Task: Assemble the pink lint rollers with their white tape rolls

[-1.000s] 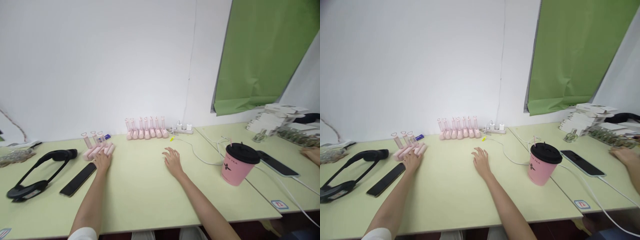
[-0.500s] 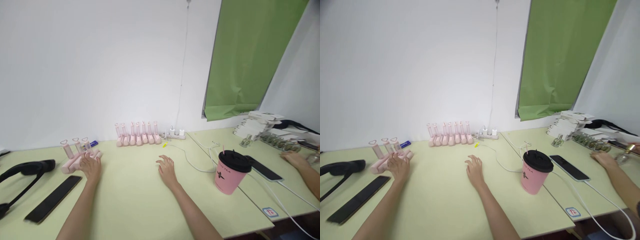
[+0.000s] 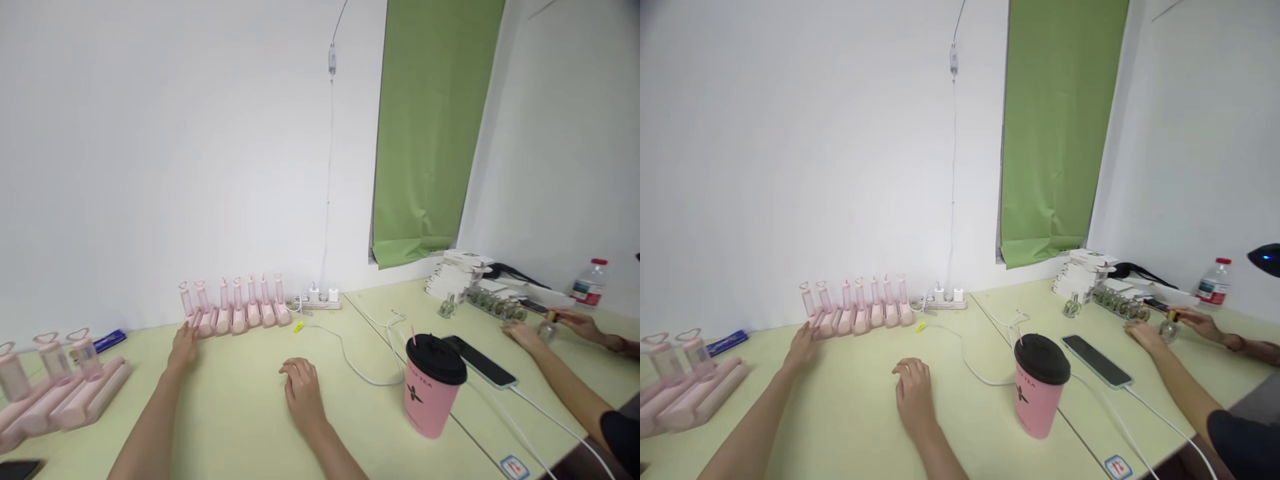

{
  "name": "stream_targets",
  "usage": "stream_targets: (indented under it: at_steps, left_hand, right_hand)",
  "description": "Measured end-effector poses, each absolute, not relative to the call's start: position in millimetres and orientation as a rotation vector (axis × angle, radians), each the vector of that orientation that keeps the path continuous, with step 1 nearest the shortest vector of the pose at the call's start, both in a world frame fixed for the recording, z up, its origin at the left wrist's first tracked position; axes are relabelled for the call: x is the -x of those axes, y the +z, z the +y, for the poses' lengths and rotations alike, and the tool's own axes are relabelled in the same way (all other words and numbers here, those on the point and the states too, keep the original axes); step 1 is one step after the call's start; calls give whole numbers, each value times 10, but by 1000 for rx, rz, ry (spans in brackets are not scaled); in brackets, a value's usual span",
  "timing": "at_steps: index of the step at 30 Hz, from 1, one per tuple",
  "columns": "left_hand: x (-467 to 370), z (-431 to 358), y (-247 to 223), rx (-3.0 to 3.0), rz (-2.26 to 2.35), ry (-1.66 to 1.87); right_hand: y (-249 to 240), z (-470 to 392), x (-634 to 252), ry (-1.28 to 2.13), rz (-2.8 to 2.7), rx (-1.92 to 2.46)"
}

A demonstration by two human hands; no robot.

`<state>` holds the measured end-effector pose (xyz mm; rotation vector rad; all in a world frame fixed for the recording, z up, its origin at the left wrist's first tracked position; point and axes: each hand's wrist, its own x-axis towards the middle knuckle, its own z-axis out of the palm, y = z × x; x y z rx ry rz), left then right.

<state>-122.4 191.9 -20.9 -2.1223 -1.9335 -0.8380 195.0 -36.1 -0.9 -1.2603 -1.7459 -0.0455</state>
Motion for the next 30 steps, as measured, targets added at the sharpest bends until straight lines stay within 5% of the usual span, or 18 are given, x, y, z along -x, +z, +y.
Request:
stream_targets:
  at_steps: [5,19,25,30]
  left_hand:
    - [1273,1609,-206,2022,-2081,-734]
    - [1908,176,-161,2200,-1548,-603]
    - [2069,-109,37,1887,-2016,-919]
    - [1778,-34,90,2256,-2472,-759]
  right_hand:
    - [-45,-325,-1989,-39,-1731,1268]
    - [-1,-320,-1994,-36,-1786,1258]
    - [6,-323,-1987,-41,-1812,1269]
    - [-5,-314,-1997,-20,-1809,1282]
